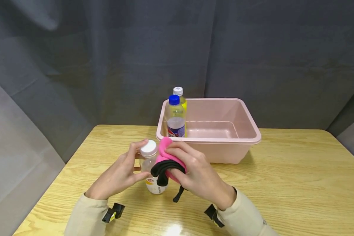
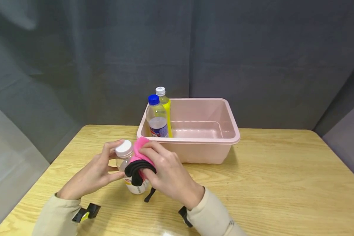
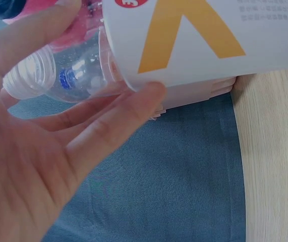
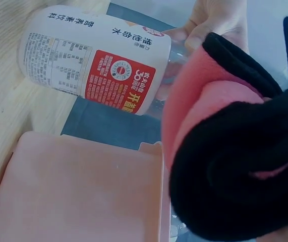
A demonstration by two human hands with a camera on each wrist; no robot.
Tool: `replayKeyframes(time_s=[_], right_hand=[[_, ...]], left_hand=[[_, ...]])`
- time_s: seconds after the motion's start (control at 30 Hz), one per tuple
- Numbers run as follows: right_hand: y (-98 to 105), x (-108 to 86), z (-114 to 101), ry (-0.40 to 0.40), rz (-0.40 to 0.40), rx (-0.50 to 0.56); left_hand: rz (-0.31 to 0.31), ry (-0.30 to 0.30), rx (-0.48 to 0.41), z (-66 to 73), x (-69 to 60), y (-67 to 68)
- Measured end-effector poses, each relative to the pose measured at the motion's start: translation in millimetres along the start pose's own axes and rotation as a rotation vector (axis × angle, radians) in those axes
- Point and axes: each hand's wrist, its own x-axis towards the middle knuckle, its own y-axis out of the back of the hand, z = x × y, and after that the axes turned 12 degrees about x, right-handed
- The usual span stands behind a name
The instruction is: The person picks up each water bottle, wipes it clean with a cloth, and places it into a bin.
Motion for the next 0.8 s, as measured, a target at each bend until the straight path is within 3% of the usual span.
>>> replayKeyframes(time_s=[0.27,0.53,0.67,0.8], right_hand=[[-5.9,-5.0,9.7,-0.119,-0.134,-0.126],[-28.8,-19.5,37.2,-0.339,-0.403,-0.172],[-33.5,-21.8,41.1,-0.389,-0.418,-0.166],[-32.4,-21.3,40.8,-0.377,-0.423,-0.165]], left_hand=[[0.015,-0.03,-0.019,-1.8,0.4,-2.6],[0.019,-0.025,-0.016,-0.5,-0.7,-1.6],[0.011,-0.008,-0.023,0.2,-0.9,-0.9],[0.01,0.003,-0.02,0.4,-1.3,-0.6]])
